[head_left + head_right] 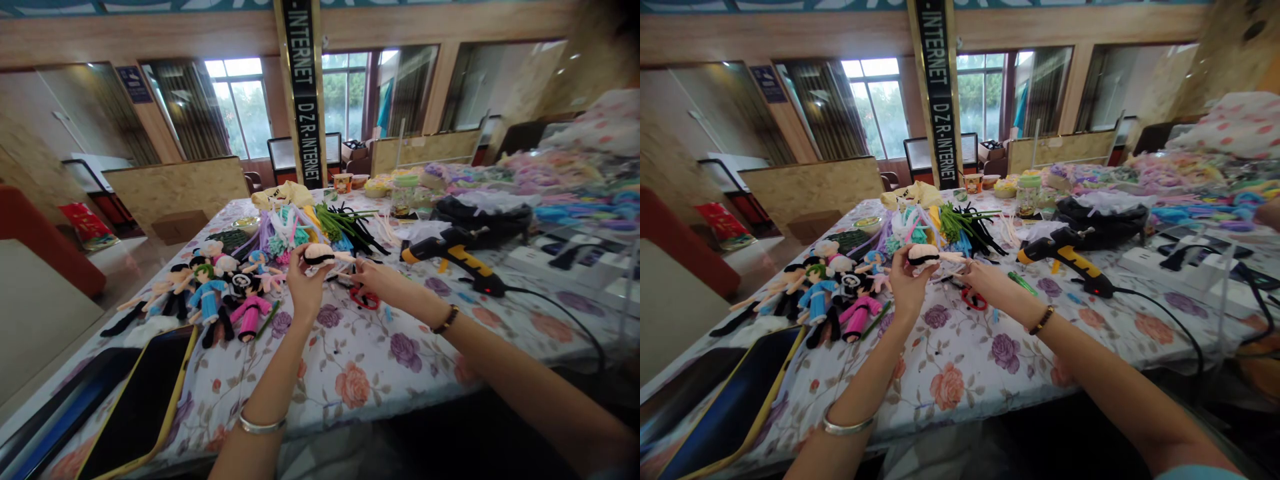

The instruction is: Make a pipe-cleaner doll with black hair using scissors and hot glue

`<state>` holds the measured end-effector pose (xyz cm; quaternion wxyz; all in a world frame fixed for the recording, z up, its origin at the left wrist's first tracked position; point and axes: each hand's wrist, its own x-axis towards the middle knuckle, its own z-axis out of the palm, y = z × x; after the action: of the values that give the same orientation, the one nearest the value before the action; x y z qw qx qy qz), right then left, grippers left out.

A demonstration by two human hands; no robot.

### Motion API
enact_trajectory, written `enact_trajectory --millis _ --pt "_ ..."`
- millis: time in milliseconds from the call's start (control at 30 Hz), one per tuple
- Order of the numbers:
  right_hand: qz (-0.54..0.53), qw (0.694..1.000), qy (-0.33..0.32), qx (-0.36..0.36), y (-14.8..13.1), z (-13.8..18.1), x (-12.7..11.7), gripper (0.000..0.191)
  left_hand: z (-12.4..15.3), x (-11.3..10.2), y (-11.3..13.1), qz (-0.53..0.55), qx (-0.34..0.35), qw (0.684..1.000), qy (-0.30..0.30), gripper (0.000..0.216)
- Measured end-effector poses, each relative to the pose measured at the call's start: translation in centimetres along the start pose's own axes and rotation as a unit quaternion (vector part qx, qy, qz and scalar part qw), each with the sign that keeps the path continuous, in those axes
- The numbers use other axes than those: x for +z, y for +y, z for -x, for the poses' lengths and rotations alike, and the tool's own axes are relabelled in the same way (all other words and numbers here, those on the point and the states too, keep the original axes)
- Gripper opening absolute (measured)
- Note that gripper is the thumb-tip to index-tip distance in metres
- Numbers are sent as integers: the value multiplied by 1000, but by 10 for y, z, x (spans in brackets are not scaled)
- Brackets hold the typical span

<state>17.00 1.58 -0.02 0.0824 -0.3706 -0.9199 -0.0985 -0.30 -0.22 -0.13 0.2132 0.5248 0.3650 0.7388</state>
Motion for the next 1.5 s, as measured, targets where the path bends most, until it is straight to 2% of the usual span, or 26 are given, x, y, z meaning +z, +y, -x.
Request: enact_trajectory --millis 167,267,367,500,600,733,800,900,1000,1100,1267,1400,1500 --pt "-9 999 -38 20 12 6 -9 13 -2 -1 -2 13 -7 1000 13 50" --pt "-37 997 -38 60 20 11 -17 14 -4 -1 -5 35 -16 999 31 51" --pt "-108 988 25 112 24 15 -29 17 -5 -2 -9 46 -36 997 56 53" --pt "-248 947 123 161 20 15 -41 20 -6 -2 -12 65 -60 994 63 53" --pt "-346 905 171 179 17 11 -42 22 -5 -1 -11 79 -76 993 32 54" --pt "-452 844 226 180 15 7 -37 27 -2 1 -8 90 -107 988 -67 57" --pt "-462 833 246 177 14 5 -35 26 0 3 -7 99 -114 981 -123 58" --pt "-448 835 269 171 10 4 -34 22 2 4 -7 112 -109 968 -195 57" --pt "-489 809 284 161 4 4 -37 21 4 5 -7 111 -100 955 -257 56" --pt "-540 772 294 160 -3 3 -41 25 5 5 -7 105 -93 948 -287 56" --pt "-588 727 306 179 -8 1 -42 29 5 4 -6 104 -89 949 -283 56" --pt "-580 729 317 179 -7 2 -42 30 5 4 -6 103 -80 951 -282 57" --pt "-542 763 312 164 -7 5 -45 27 5 4 -6 106 -73 950 -285 58"
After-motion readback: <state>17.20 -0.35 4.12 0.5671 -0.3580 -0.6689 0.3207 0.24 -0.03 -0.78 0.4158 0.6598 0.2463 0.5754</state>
